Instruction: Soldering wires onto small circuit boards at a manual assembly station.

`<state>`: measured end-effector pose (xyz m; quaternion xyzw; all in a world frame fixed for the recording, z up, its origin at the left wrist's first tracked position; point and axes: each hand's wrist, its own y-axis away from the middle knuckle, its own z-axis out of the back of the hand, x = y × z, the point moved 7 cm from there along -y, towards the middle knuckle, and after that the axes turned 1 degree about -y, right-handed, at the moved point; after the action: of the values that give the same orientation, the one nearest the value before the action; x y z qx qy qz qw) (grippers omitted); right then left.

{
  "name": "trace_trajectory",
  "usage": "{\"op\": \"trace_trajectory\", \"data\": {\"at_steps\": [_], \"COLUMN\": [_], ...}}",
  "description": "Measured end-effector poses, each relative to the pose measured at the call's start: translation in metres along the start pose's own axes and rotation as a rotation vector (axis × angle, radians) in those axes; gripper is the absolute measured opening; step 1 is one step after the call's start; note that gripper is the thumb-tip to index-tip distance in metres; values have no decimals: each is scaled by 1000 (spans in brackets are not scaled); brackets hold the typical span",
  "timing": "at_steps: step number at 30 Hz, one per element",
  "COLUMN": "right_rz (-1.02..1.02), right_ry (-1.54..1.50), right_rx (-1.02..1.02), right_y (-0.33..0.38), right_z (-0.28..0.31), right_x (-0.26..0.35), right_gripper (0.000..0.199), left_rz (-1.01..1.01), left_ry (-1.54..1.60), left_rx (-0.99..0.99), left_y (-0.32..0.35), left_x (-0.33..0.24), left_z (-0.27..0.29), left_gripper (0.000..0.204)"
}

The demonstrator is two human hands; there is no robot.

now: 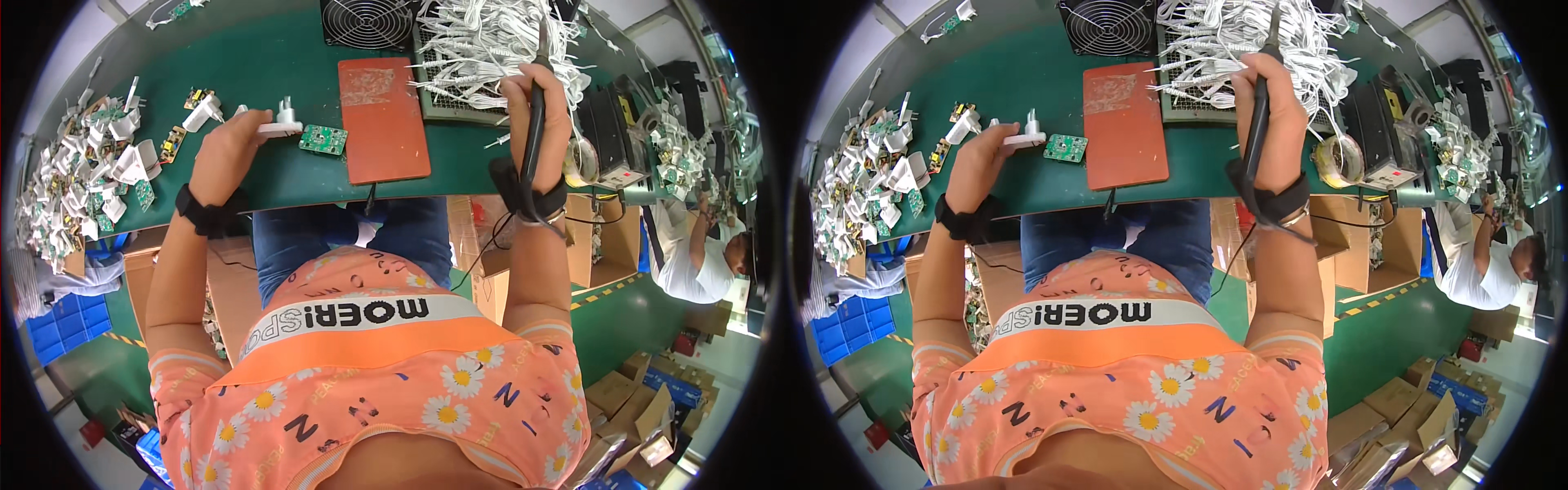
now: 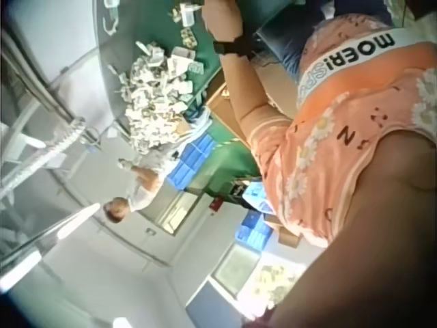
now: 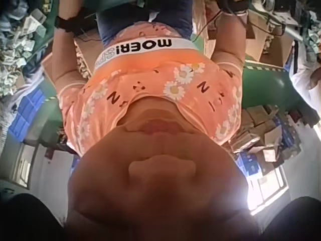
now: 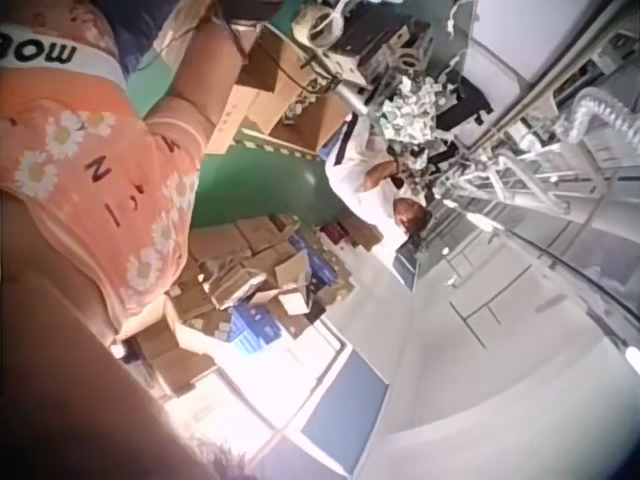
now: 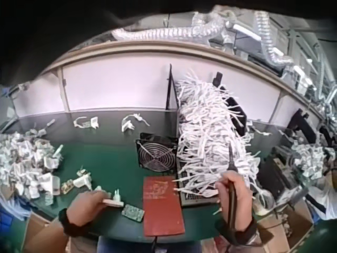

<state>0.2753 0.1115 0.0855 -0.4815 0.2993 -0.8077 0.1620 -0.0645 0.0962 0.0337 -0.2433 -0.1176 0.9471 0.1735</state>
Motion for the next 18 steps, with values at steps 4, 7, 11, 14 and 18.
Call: {"op": "trace_trajectory", "data": {"at_steps": [4, 7, 11, 14, 18], "right_rz": [82, 173, 250, 187, 3], "right_ry": [210, 383, 580, 557, 209], "right_rx": [30, 45, 90, 189, 129], "right_y": [-22, -40, -58, -63, -42], "right_z": [-3, -16, -34, -36, -3], "right_x": [-4, -10, -18, -15, 9], "right_gripper": [29, 33, 39, 42, 38], "left_rz": [-79, -78, -96, -74, -63], "left_ry": [-207, -190, 11, 123, 241], "left_rx": [-26, -73, -112, -88, -55], "left_y": [11, 19, 28, 29, 28], "left_x": [-11, -36, -70, -78, -82], "left_z": [14, 17, -2, -16, -24], "left_gripper": [37, 37, 32, 28, 23]}}
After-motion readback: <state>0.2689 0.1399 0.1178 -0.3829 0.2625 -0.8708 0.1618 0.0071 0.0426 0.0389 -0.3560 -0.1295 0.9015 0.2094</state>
